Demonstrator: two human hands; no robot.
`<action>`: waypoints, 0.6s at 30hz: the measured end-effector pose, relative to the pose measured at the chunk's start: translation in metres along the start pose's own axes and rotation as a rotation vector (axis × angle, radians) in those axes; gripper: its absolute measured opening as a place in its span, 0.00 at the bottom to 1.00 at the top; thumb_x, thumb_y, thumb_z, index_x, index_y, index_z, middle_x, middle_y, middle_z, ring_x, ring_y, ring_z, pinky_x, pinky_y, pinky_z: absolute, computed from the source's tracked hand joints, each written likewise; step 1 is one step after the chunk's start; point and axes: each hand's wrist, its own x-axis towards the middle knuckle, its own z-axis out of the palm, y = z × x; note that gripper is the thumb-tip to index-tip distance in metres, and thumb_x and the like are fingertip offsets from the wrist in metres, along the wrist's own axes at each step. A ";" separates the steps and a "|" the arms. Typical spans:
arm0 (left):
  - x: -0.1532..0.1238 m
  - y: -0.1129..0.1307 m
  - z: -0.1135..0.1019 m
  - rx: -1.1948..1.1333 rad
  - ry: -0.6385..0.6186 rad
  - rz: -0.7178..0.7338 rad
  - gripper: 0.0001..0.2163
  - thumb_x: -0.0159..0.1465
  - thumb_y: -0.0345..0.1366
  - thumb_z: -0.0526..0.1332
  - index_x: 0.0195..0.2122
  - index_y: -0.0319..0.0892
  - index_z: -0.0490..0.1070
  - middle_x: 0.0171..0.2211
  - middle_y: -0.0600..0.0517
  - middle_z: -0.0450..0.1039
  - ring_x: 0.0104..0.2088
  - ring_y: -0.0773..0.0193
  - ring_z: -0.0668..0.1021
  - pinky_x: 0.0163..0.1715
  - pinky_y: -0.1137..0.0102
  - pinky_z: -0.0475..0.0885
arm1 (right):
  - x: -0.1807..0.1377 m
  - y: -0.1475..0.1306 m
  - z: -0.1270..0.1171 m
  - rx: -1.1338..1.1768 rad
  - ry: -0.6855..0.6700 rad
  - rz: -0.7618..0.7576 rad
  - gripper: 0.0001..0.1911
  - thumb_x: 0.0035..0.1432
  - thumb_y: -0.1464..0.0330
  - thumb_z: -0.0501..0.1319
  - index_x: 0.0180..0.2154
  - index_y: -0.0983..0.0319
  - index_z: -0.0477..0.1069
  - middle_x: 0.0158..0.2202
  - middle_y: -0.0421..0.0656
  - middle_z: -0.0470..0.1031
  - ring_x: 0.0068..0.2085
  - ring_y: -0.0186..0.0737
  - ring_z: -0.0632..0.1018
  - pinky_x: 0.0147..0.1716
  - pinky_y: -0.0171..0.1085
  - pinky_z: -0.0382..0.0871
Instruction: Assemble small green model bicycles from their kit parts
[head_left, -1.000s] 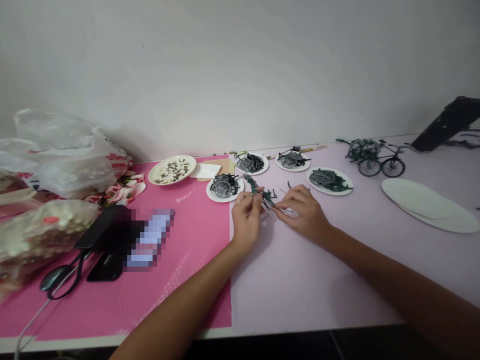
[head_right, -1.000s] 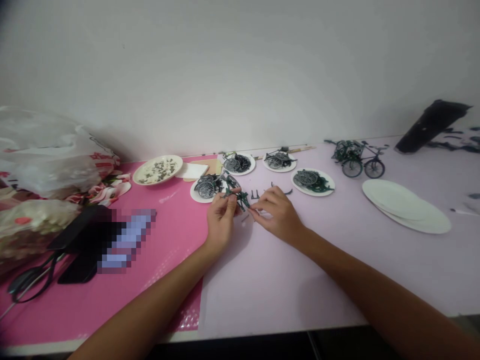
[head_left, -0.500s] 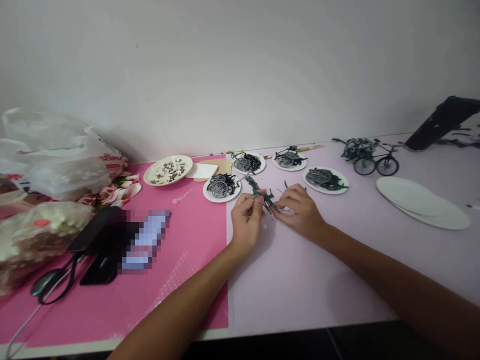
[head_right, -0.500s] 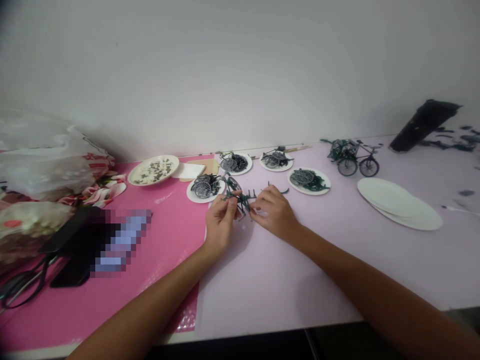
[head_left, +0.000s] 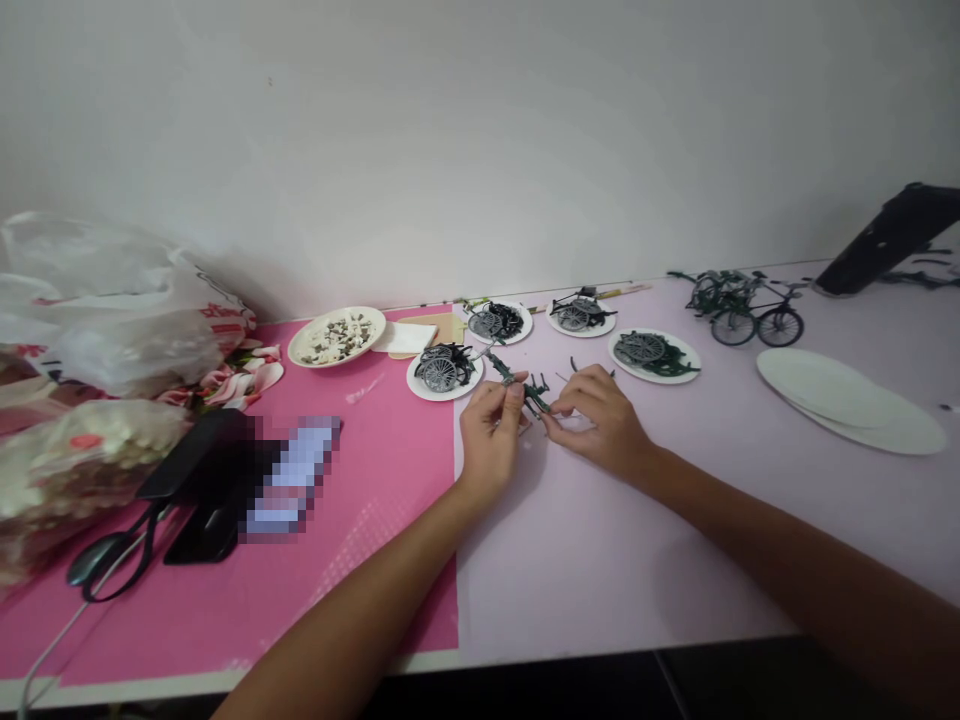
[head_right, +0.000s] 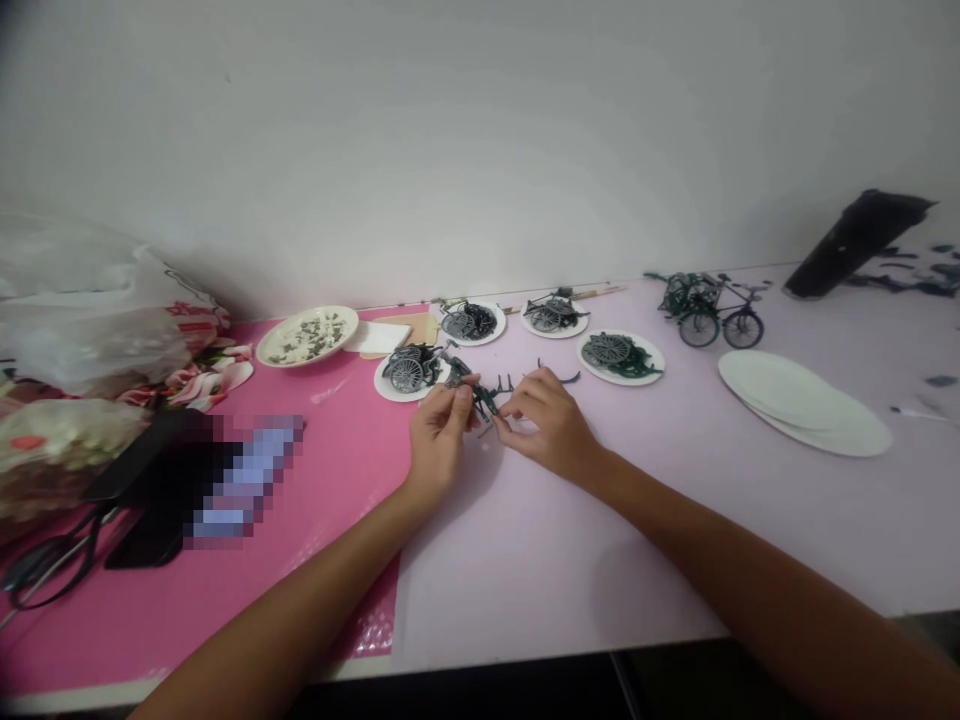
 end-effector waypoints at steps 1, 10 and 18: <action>0.000 0.000 0.000 0.005 -0.002 -0.001 0.25 0.74 0.51 0.58 0.21 0.43 0.69 0.28 0.49 0.70 0.48 0.54 0.80 0.43 0.65 0.71 | 0.000 0.000 0.000 0.001 0.000 0.006 0.10 0.58 0.75 0.68 0.30 0.56 0.71 0.28 0.41 0.75 0.35 0.45 0.73 0.35 0.45 0.69; 0.003 -0.003 0.000 0.028 -0.007 -0.032 0.23 0.74 0.49 0.58 0.24 0.42 0.74 0.25 0.51 0.72 0.38 0.59 0.77 0.41 0.66 0.69 | 0.000 -0.004 0.000 0.030 0.005 0.025 0.10 0.59 0.75 0.68 0.31 0.56 0.72 0.29 0.41 0.75 0.35 0.45 0.74 0.37 0.46 0.70; 0.005 -0.008 -0.001 -0.004 -0.007 -0.087 0.20 0.73 0.51 0.58 0.35 0.40 0.80 0.25 0.52 0.71 0.33 0.60 0.76 0.39 0.66 0.70 | 0.001 -0.005 0.001 0.036 0.022 -0.018 0.10 0.59 0.77 0.68 0.34 0.57 0.72 0.28 0.40 0.75 0.34 0.43 0.72 0.36 0.44 0.69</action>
